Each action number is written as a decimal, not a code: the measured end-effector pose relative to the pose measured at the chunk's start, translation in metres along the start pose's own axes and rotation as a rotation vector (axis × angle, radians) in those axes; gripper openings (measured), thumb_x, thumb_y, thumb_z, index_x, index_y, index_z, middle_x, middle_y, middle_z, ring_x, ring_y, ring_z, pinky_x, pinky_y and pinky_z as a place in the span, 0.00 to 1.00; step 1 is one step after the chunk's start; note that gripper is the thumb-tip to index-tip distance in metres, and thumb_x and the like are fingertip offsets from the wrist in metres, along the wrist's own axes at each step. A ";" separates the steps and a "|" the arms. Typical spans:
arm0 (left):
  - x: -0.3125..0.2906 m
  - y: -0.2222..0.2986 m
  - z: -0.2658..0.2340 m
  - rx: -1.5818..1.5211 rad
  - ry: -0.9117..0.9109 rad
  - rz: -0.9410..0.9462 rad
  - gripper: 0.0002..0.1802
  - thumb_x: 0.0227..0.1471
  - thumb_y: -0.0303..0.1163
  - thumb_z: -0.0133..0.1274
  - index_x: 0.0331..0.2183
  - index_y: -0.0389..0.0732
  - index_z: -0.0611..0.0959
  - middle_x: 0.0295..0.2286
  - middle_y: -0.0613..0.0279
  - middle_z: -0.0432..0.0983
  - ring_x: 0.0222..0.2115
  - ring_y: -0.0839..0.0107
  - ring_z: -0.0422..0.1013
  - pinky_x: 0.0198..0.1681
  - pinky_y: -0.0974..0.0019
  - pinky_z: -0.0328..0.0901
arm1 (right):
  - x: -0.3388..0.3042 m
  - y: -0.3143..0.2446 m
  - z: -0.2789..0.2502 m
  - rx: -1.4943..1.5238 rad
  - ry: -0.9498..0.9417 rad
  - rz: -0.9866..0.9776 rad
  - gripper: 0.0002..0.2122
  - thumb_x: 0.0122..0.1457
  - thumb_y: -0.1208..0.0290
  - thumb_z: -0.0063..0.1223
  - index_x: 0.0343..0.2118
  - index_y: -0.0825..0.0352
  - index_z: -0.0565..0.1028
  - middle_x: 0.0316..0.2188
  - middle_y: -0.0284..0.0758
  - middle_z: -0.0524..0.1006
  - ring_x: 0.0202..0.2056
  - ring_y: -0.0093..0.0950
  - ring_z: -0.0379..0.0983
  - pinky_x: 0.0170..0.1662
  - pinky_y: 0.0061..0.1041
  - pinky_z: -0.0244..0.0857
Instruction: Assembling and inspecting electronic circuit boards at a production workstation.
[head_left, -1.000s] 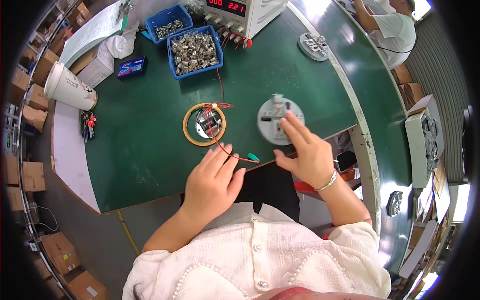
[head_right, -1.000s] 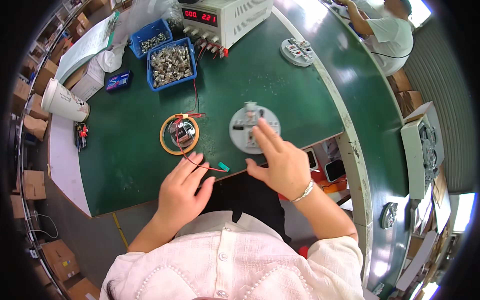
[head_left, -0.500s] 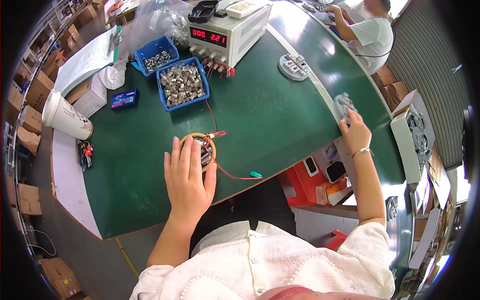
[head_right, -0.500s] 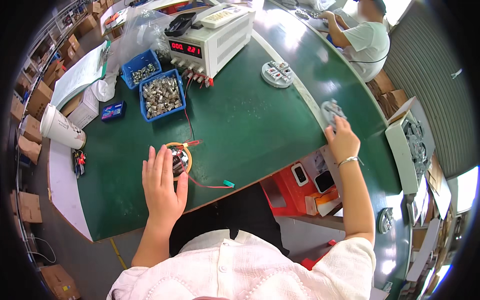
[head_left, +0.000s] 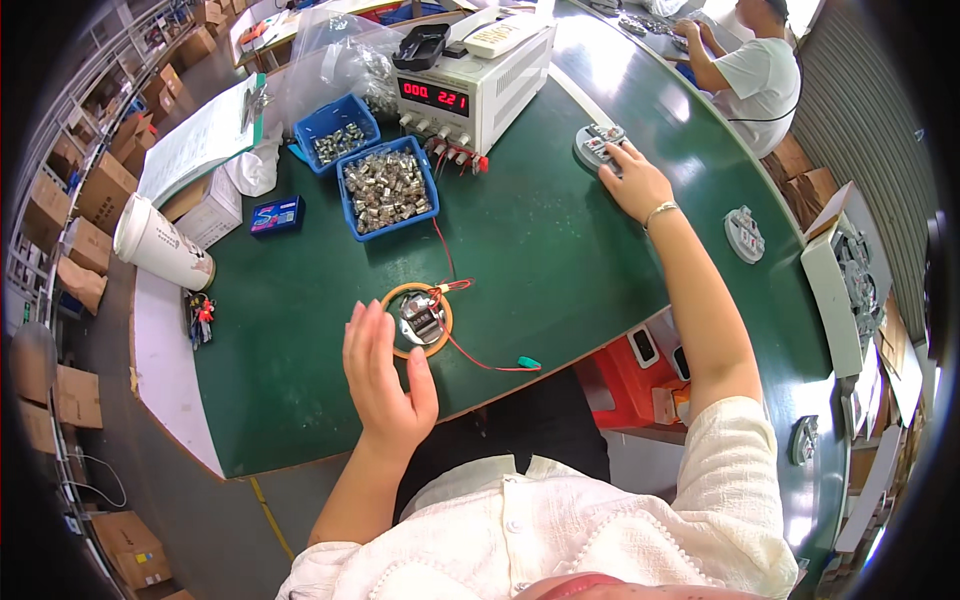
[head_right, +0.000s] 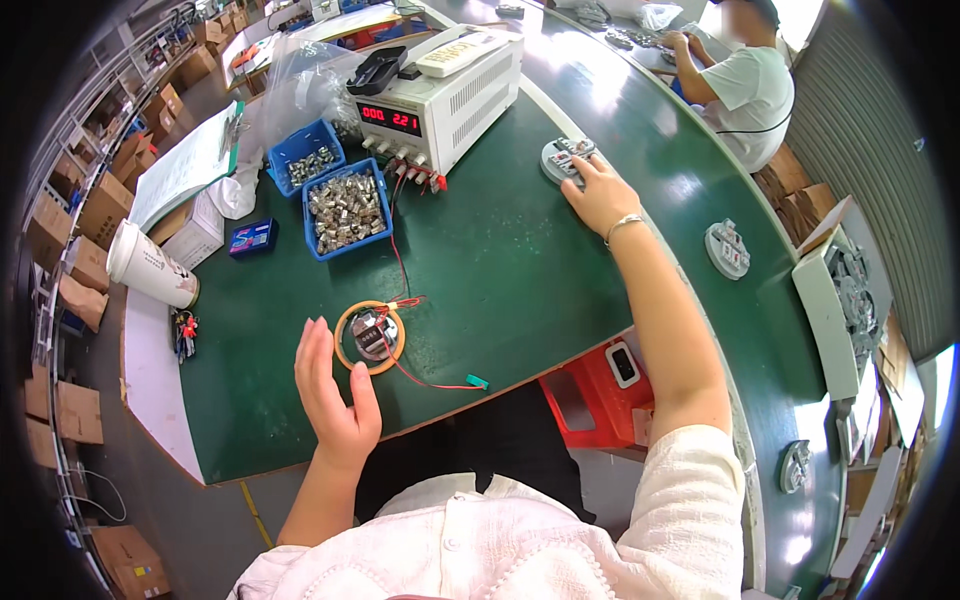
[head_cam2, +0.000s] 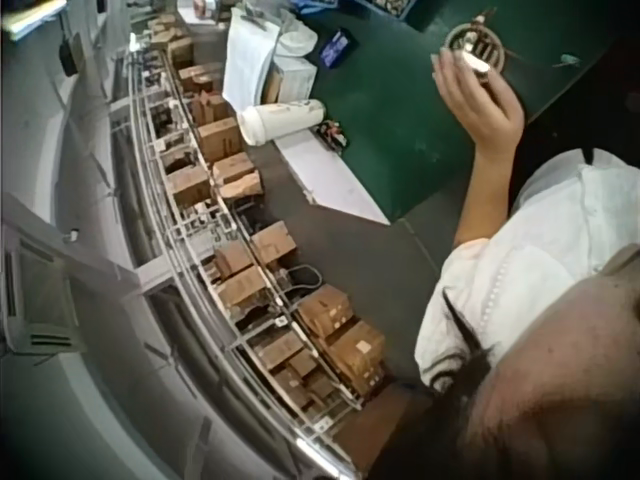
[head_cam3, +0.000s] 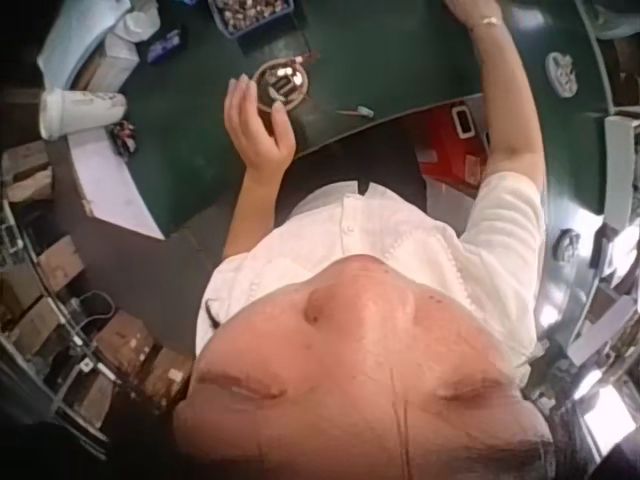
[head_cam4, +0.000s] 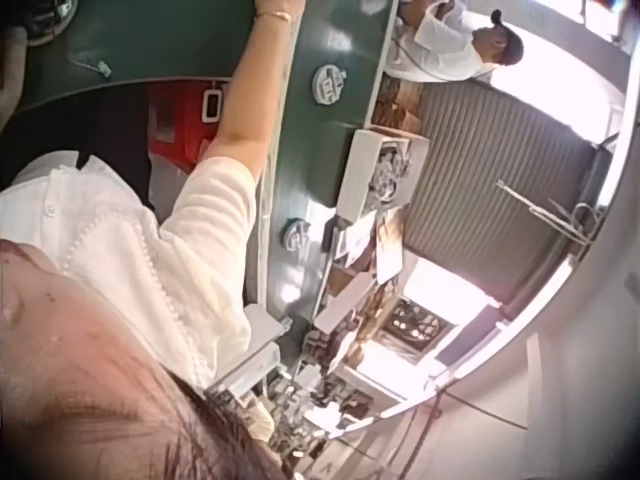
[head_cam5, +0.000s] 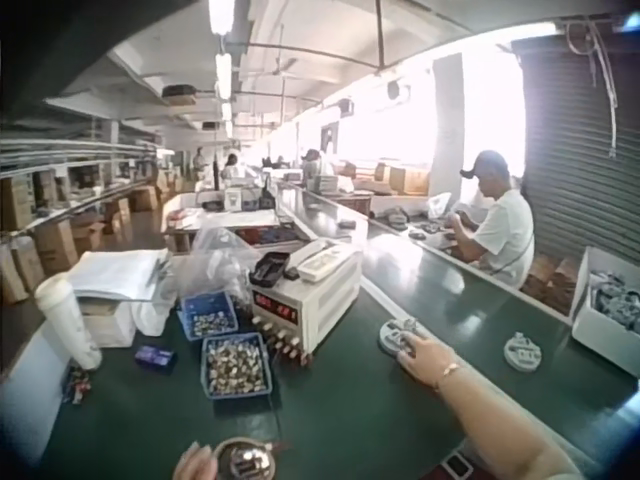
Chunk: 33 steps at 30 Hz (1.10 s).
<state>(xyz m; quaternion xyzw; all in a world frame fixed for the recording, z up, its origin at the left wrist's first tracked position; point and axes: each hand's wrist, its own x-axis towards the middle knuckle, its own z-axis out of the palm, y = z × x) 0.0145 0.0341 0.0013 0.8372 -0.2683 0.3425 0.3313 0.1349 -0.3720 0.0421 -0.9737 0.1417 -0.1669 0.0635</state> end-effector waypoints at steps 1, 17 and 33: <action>0.000 0.000 -0.002 -0.042 0.042 0.030 0.30 0.56 0.27 0.55 0.59 0.33 0.71 0.57 0.39 0.68 0.59 0.37 0.65 0.63 0.41 0.59 | -0.004 0.000 0.001 0.009 0.000 0.004 0.21 0.63 0.57 0.53 0.58 0.54 0.75 0.60 0.40 0.74 0.52 0.43 0.77 0.55 0.39 0.71; 0.025 0.118 0.067 0.134 -0.573 0.363 0.31 0.51 0.38 0.63 0.54 0.35 0.77 0.53 0.39 0.72 0.58 0.44 0.67 0.63 0.37 0.56 | -0.243 -0.044 -0.064 0.642 -0.058 -0.011 0.19 0.61 0.81 0.50 0.56 0.67 0.77 0.55 0.43 0.79 0.30 0.26 0.78 0.36 0.21 0.71; 0.068 0.086 0.056 -1.257 -0.428 -0.966 0.17 0.65 0.27 0.50 0.53 0.36 0.72 0.49 0.47 0.75 0.45 0.55 0.80 0.41 0.55 0.80 | -0.250 -0.041 -0.063 1.142 -0.197 0.088 0.16 0.61 0.78 0.54 0.53 0.72 0.75 0.35 0.31 0.79 0.26 0.13 0.67 0.31 0.14 0.62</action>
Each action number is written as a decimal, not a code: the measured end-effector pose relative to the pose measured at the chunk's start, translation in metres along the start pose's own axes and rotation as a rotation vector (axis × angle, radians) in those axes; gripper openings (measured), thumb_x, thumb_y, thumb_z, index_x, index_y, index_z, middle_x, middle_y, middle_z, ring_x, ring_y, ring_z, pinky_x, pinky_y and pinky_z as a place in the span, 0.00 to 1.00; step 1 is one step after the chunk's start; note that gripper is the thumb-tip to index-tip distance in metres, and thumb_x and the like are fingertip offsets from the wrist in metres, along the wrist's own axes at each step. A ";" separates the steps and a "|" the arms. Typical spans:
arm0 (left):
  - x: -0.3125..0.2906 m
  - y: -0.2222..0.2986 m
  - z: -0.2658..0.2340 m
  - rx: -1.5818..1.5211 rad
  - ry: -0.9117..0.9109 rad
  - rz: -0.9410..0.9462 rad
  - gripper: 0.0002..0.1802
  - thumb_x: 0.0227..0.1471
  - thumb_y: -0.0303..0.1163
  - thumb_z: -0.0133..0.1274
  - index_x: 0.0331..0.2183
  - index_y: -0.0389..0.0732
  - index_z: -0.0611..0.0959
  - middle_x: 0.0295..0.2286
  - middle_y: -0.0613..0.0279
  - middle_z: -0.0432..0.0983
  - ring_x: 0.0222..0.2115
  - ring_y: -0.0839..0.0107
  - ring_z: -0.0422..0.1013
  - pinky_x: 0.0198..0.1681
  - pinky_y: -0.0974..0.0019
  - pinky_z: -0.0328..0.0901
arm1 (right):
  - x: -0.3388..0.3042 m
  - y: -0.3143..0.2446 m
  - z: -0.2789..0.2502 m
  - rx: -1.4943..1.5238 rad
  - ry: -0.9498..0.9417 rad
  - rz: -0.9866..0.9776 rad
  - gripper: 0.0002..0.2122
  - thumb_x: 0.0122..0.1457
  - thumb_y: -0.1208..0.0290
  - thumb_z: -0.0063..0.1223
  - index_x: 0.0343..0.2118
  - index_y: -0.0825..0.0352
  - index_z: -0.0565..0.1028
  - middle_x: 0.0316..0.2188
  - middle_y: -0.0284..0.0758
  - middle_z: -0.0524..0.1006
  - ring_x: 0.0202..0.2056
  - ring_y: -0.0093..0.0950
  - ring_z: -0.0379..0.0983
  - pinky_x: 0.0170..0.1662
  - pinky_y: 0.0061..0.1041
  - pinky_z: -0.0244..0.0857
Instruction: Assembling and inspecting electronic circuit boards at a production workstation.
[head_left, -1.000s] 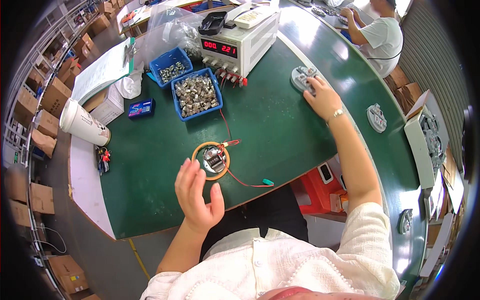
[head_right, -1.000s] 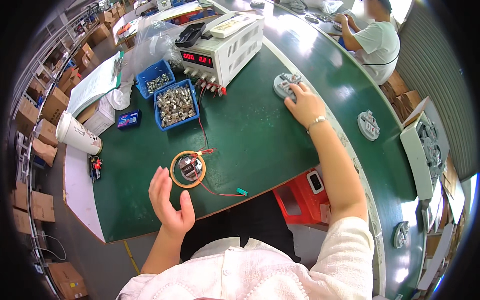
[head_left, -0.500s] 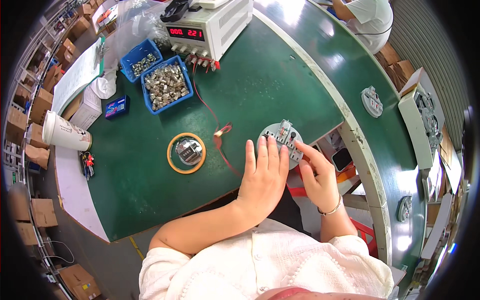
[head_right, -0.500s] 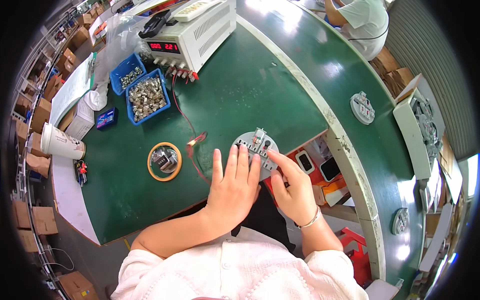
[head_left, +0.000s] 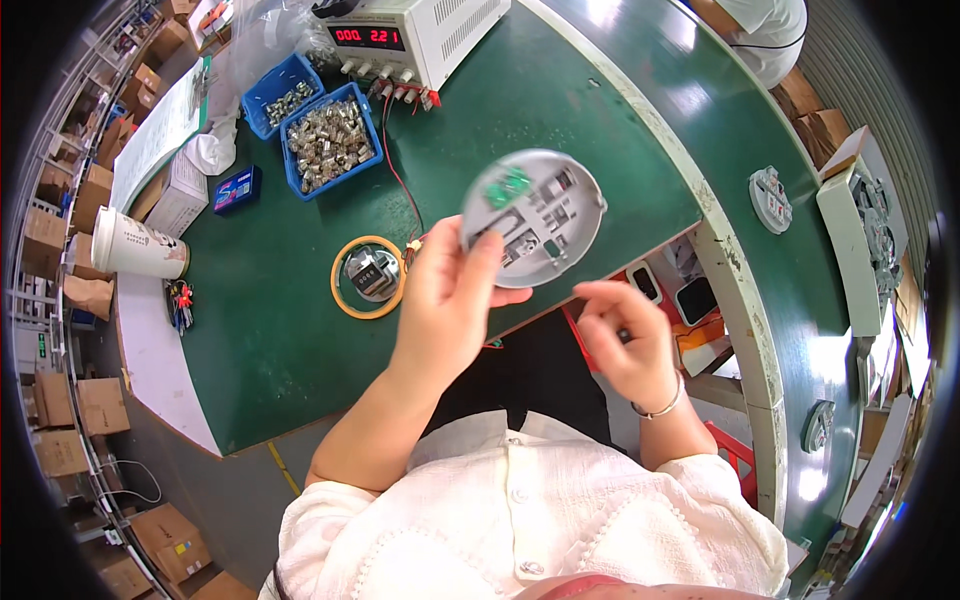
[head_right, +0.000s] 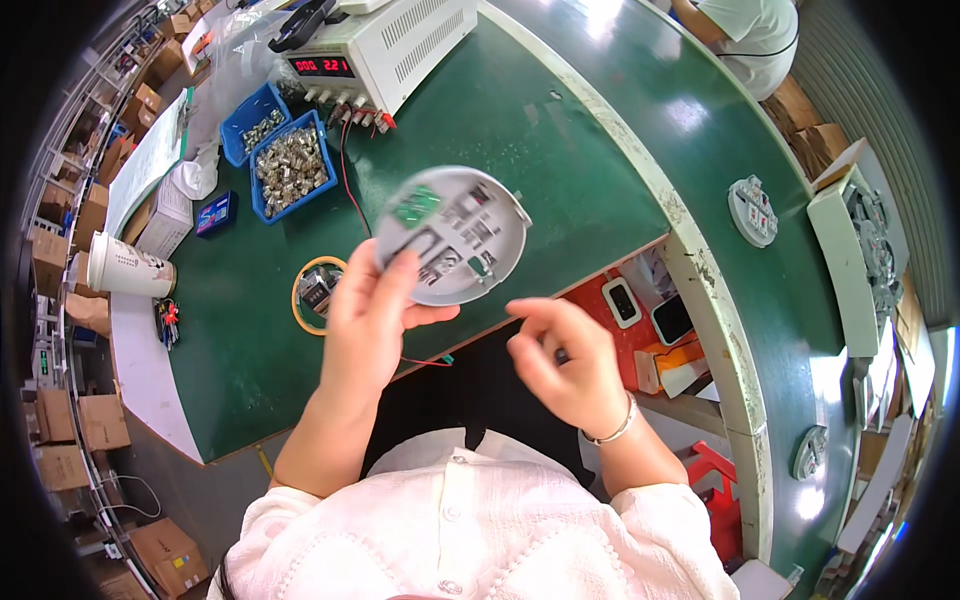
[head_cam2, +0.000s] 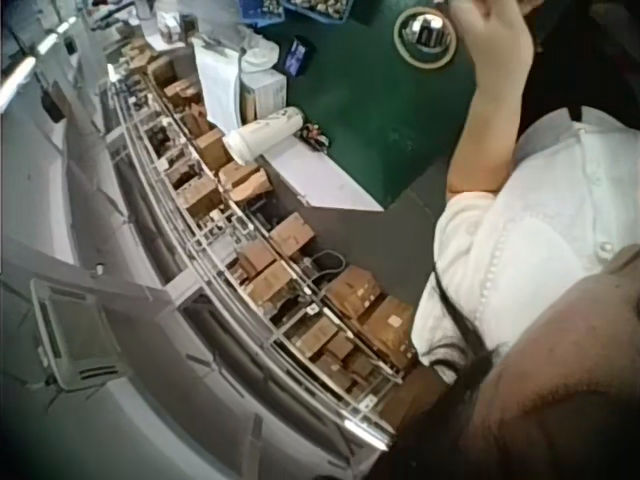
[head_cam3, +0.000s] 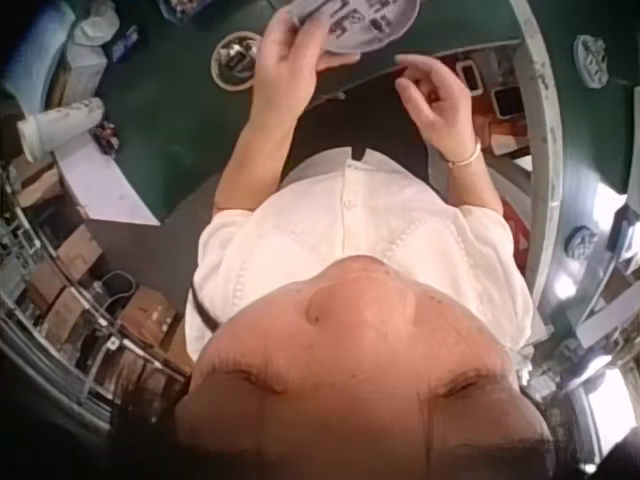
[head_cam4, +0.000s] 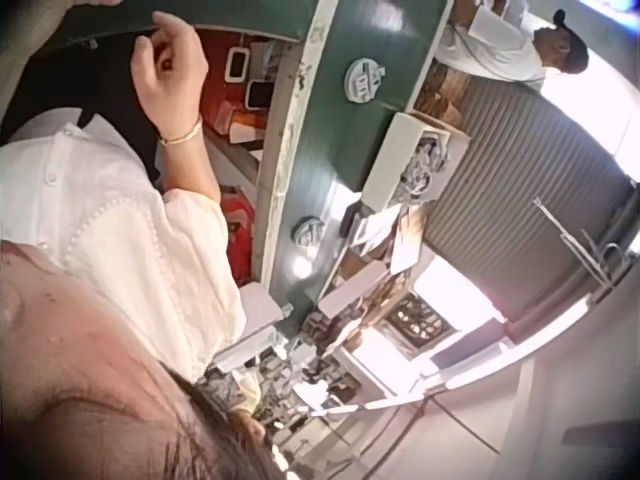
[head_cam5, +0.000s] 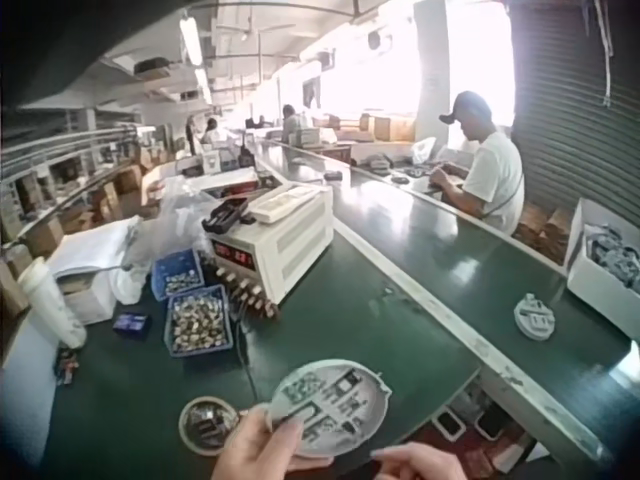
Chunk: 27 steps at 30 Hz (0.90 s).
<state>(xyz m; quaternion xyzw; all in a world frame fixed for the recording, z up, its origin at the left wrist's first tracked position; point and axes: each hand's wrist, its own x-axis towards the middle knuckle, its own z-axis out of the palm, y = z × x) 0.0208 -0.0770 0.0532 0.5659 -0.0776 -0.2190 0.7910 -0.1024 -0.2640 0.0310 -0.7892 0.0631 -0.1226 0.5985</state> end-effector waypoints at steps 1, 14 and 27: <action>-0.005 0.006 -0.003 0.004 0.008 -0.002 0.17 0.65 0.27 0.50 0.53 0.36 0.72 0.49 0.47 0.75 0.45 0.55 0.80 0.41 0.55 0.80 | -0.002 0.003 0.003 -0.154 -0.175 0.011 0.19 0.59 0.75 0.59 0.53 0.72 0.74 0.35 0.33 0.78 0.25 0.15 0.68 0.31 0.16 0.63; -0.047 0.015 -0.020 -0.282 -0.006 0.053 0.26 0.66 0.26 0.49 0.61 0.36 0.60 0.55 0.48 0.69 0.51 0.55 0.76 0.49 0.51 0.79 | -0.020 0.020 0.072 -0.231 -0.148 0.121 0.17 0.50 0.66 0.70 0.42 0.67 0.81 0.29 0.38 0.82 0.25 0.28 0.77 0.30 0.25 0.71; -0.065 -0.007 -0.051 -0.122 0.070 0.241 0.24 0.65 0.24 0.50 0.60 0.38 0.65 0.52 0.49 0.72 0.50 0.59 0.74 0.46 0.53 0.76 | -0.015 0.040 0.092 -0.501 -0.130 -0.118 0.09 0.54 0.66 0.64 0.37 0.63 0.84 0.26 0.37 0.82 0.26 0.36 0.80 0.30 0.31 0.74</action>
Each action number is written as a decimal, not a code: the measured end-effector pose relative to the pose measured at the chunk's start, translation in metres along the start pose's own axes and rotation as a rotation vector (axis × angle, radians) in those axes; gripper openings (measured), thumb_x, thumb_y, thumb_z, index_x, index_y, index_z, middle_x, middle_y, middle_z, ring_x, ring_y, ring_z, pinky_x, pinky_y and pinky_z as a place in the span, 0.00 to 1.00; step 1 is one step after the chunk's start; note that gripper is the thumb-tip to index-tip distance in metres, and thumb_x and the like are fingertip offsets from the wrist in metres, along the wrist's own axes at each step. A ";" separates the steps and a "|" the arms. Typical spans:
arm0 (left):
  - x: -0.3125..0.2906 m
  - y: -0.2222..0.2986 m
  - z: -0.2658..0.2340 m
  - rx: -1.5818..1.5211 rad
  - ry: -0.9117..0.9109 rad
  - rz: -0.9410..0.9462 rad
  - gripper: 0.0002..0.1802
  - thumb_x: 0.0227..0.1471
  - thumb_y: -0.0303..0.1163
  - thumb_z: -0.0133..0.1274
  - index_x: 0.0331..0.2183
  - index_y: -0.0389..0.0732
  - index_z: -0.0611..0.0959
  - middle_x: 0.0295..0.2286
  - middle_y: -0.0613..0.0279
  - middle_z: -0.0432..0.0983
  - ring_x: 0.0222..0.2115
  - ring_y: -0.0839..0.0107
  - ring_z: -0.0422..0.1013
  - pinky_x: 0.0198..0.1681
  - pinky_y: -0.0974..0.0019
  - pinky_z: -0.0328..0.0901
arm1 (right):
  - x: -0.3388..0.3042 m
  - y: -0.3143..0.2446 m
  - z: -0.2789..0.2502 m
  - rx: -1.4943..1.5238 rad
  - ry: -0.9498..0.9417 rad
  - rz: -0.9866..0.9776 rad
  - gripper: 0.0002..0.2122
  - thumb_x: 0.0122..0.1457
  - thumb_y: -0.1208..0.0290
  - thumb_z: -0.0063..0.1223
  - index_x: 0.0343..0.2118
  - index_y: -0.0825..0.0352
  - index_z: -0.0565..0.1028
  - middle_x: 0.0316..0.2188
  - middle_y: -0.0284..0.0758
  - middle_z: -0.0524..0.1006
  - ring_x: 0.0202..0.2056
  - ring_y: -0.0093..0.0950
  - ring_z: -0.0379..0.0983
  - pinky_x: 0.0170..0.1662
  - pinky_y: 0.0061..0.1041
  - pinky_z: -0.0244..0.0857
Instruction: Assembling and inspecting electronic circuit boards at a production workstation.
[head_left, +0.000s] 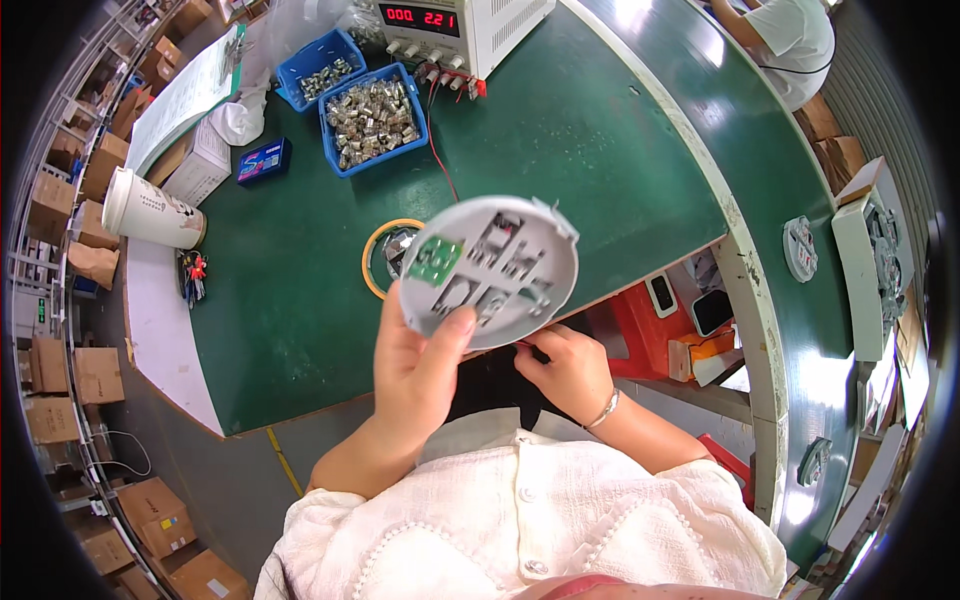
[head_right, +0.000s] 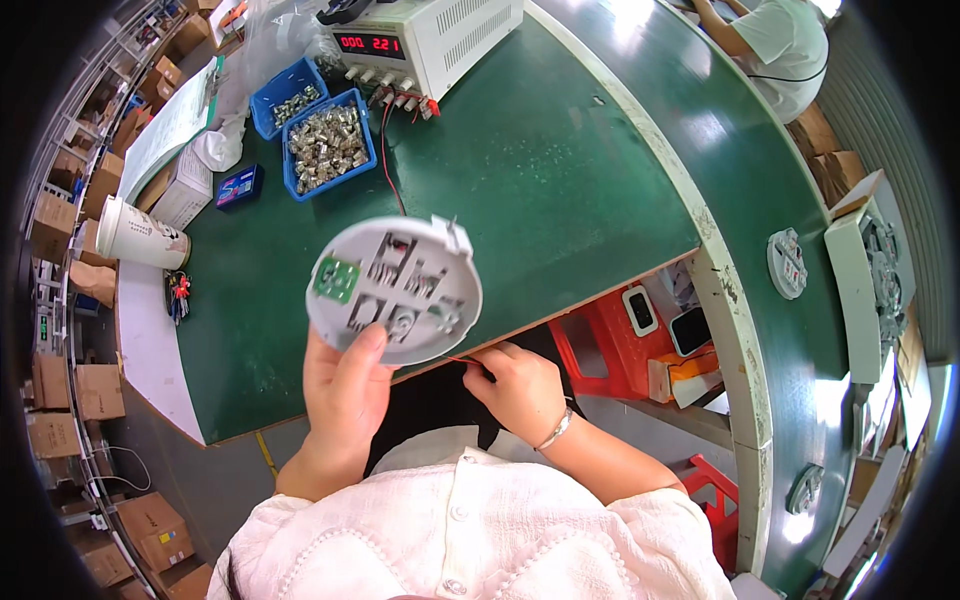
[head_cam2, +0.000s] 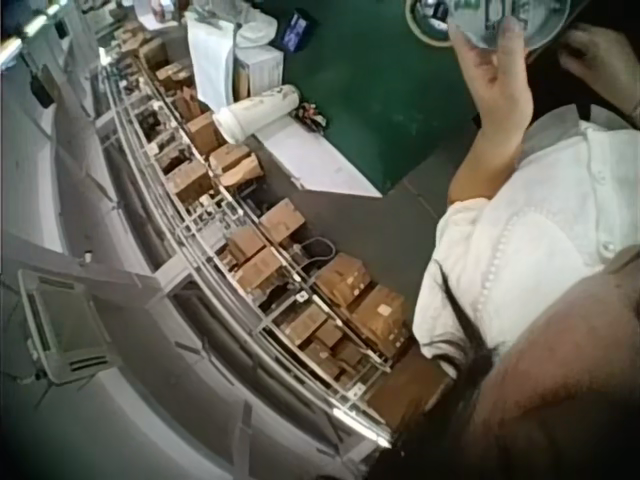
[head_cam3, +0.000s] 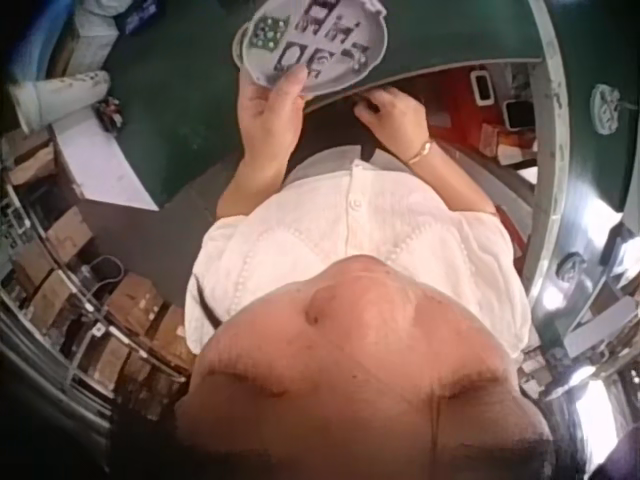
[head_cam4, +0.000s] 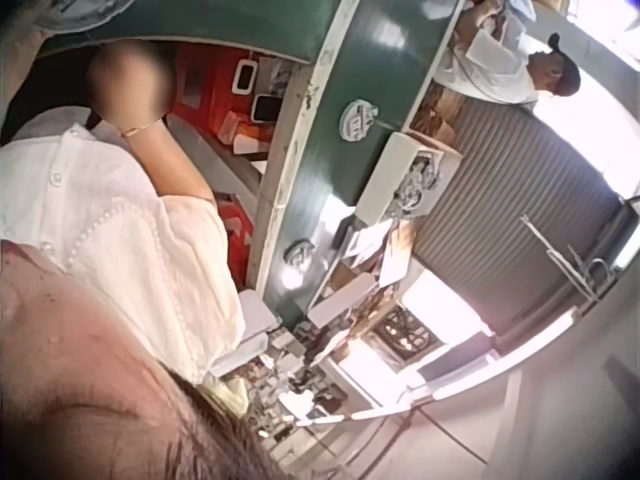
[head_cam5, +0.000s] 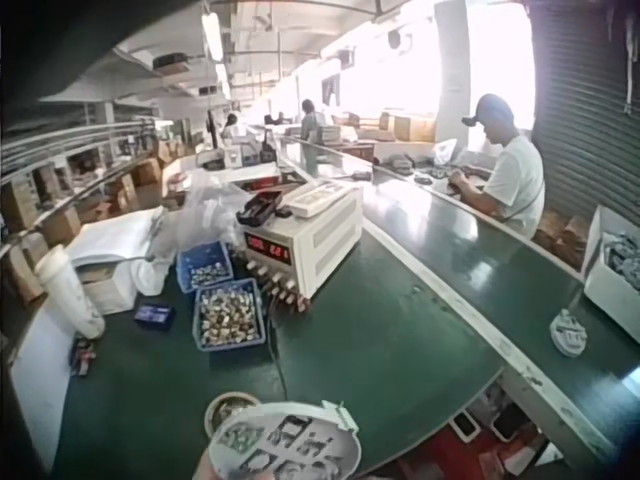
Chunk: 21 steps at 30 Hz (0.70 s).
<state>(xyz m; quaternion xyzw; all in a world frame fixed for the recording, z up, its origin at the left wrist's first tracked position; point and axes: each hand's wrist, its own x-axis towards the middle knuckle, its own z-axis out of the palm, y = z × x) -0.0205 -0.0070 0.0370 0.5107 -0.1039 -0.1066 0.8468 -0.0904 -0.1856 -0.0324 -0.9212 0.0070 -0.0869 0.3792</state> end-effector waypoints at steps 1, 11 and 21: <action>-0.003 -0.001 -0.008 0.078 0.022 0.066 0.23 0.65 0.24 0.50 0.59 0.38 0.67 0.51 0.48 0.73 0.50 0.60 0.74 0.45 0.54 0.76 | 0.000 0.003 0.000 0.023 0.015 -0.057 0.09 0.55 0.67 0.63 0.38 0.63 0.84 0.25 0.37 0.82 0.24 0.35 0.79 0.29 0.30 0.73; -0.013 0.026 -0.029 0.990 -0.379 0.732 0.22 0.48 0.26 0.64 0.47 0.41 0.79 0.47 0.50 0.77 0.44 0.60 0.76 0.48 0.58 0.71 | 0.024 0.003 -0.098 1.018 -0.171 0.654 0.08 0.66 0.76 0.51 0.39 0.71 0.81 0.25 0.29 0.77 0.19 0.12 0.63 0.17 0.15 0.52; 0.008 -0.025 0.003 1.462 -0.530 0.593 0.32 0.44 0.36 0.69 0.52 0.44 0.78 0.57 0.50 0.69 0.53 0.51 0.70 0.56 0.47 0.66 | 0.048 -0.008 -0.098 0.887 0.004 0.455 0.06 0.62 0.84 0.53 0.39 0.71 0.80 0.30 0.31 0.78 0.21 0.13 0.64 0.20 0.14 0.53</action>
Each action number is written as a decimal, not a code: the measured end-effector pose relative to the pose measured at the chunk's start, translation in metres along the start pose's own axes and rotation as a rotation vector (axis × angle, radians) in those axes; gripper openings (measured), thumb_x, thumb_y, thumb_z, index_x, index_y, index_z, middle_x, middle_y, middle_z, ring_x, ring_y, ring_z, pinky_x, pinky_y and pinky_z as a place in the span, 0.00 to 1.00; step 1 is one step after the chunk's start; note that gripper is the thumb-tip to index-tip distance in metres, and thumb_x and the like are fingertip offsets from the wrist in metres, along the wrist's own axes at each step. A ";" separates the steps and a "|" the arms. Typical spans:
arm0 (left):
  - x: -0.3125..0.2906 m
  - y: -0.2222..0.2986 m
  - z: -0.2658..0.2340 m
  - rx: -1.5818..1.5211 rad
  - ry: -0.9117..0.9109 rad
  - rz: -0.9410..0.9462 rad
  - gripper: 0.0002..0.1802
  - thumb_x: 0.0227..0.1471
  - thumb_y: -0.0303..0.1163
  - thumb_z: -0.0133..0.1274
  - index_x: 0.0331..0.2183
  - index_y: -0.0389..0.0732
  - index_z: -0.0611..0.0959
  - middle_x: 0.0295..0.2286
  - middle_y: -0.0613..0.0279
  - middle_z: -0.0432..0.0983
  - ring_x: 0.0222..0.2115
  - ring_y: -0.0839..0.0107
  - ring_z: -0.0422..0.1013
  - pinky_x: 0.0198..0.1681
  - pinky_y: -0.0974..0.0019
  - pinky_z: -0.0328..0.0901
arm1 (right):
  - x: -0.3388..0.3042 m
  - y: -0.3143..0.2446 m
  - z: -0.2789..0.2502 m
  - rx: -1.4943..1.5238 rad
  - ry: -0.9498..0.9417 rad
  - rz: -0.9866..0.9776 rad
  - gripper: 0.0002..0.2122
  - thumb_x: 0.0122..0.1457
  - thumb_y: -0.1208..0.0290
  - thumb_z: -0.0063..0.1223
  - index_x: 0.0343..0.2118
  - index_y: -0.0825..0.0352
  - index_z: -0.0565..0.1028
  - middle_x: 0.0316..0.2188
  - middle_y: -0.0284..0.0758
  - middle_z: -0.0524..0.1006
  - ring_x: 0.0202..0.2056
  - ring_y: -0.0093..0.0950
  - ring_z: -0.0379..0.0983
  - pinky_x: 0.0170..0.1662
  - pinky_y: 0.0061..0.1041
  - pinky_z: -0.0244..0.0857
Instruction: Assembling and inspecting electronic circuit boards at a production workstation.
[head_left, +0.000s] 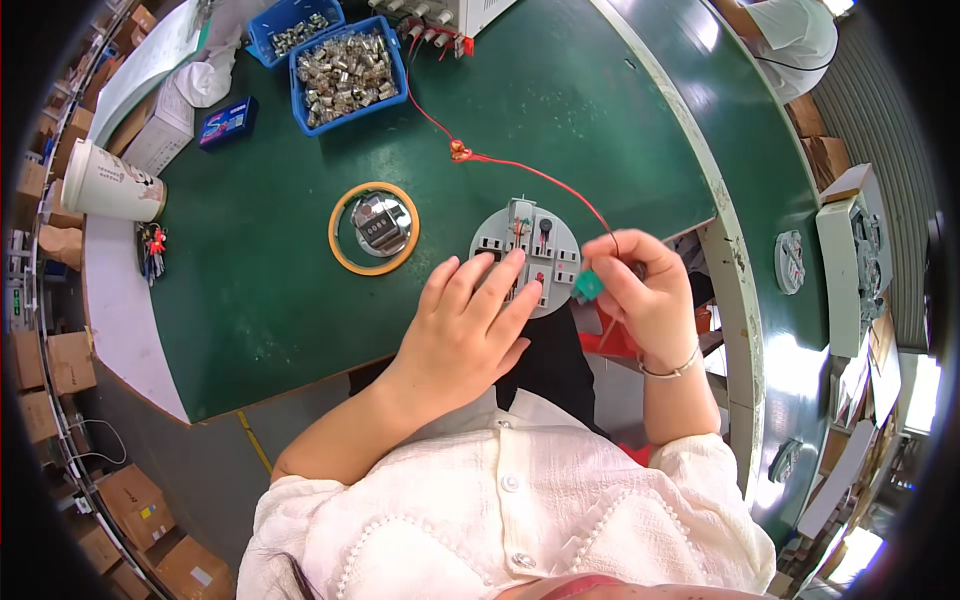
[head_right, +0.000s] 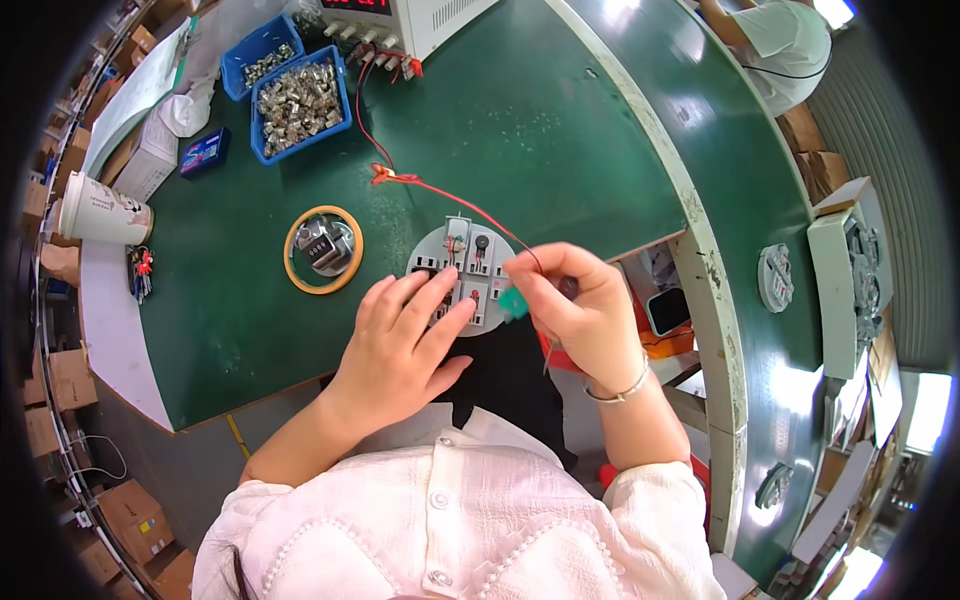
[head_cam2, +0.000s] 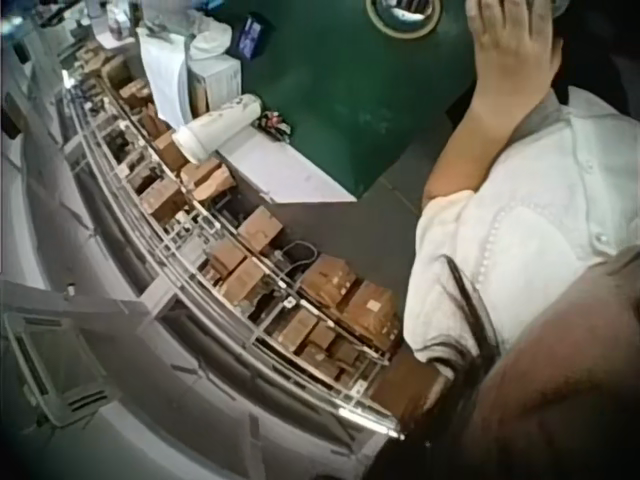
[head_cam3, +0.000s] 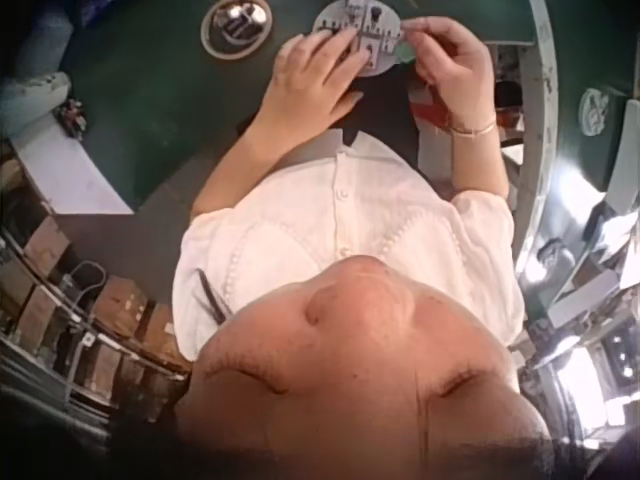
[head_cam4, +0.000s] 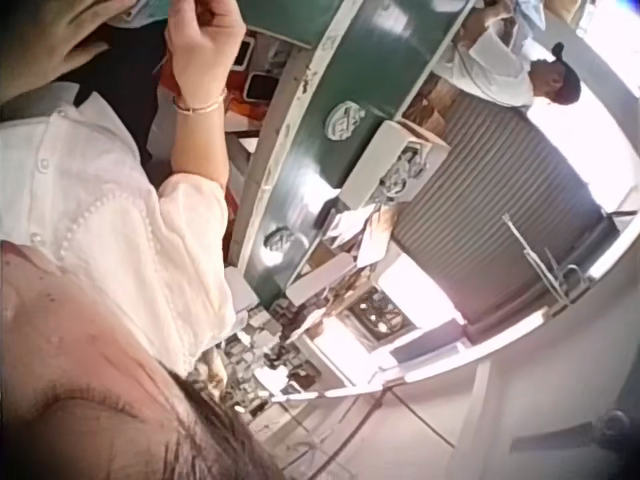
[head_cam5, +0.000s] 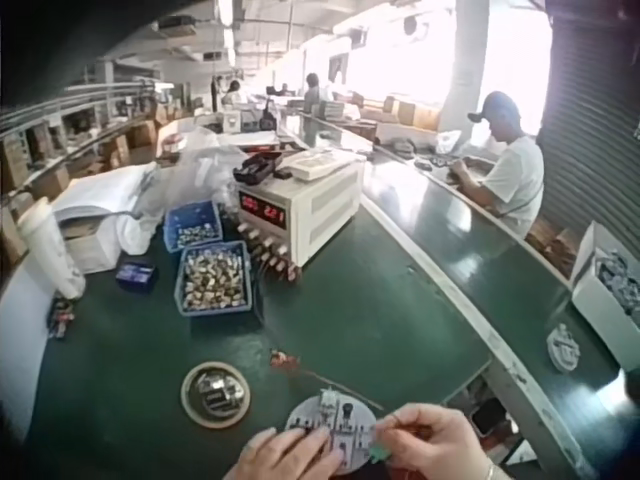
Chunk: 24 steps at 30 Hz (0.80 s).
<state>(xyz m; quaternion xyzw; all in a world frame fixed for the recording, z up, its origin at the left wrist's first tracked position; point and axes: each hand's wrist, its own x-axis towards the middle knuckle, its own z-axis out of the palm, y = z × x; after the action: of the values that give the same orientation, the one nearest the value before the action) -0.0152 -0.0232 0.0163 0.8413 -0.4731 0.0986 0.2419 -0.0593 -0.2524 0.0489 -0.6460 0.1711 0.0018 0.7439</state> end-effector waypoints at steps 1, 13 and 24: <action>0.000 0.000 0.001 -0.007 -0.001 -0.001 0.32 0.44 0.36 0.69 0.52 0.44 0.78 0.57 0.50 0.69 0.53 0.51 0.70 0.56 0.47 0.66 | 0.006 -0.001 0.001 -0.003 0.003 0.005 0.06 0.62 0.84 0.53 0.39 0.71 0.80 0.30 0.31 0.78 0.21 0.13 0.64 0.20 0.14 0.53; -0.006 -0.014 0.018 -0.181 0.112 -0.134 0.35 0.48 0.41 0.68 0.53 0.35 0.74 0.60 0.42 0.64 0.63 0.44 0.62 0.64 0.41 0.60 | 0.028 0.013 0.032 -0.731 0.015 -0.672 0.11 0.54 0.86 0.60 0.40 0.70 0.82 0.33 0.33 0.79 0.28 0.17 0.73 0.30 0.17 0.67; -0.004 -0.013 0.013 -0.208 0.106 -0.132 0.32 0.47 0.40 0.69 0.50 0.36 0.75 0.60 0.45 0.65 0.62 0.46 0.64 0.64 0.45 0.62 | 0.013 0.002 0.027 -0.896 -0.038 -0.687 0.13 0.50 0.83 0.64 0.41 0.68 0.81 0.34 0.33 0.78 0.27 0.21 0.72 0.30 0.19 0.67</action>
<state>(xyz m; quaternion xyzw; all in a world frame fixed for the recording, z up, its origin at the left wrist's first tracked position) -0.0075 -0.0212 -0.0006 0.8347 -0.4107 0.0774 0.3585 -0.0405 -0.2291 0.0460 -0.9171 -0.0800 -0.1566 0.3579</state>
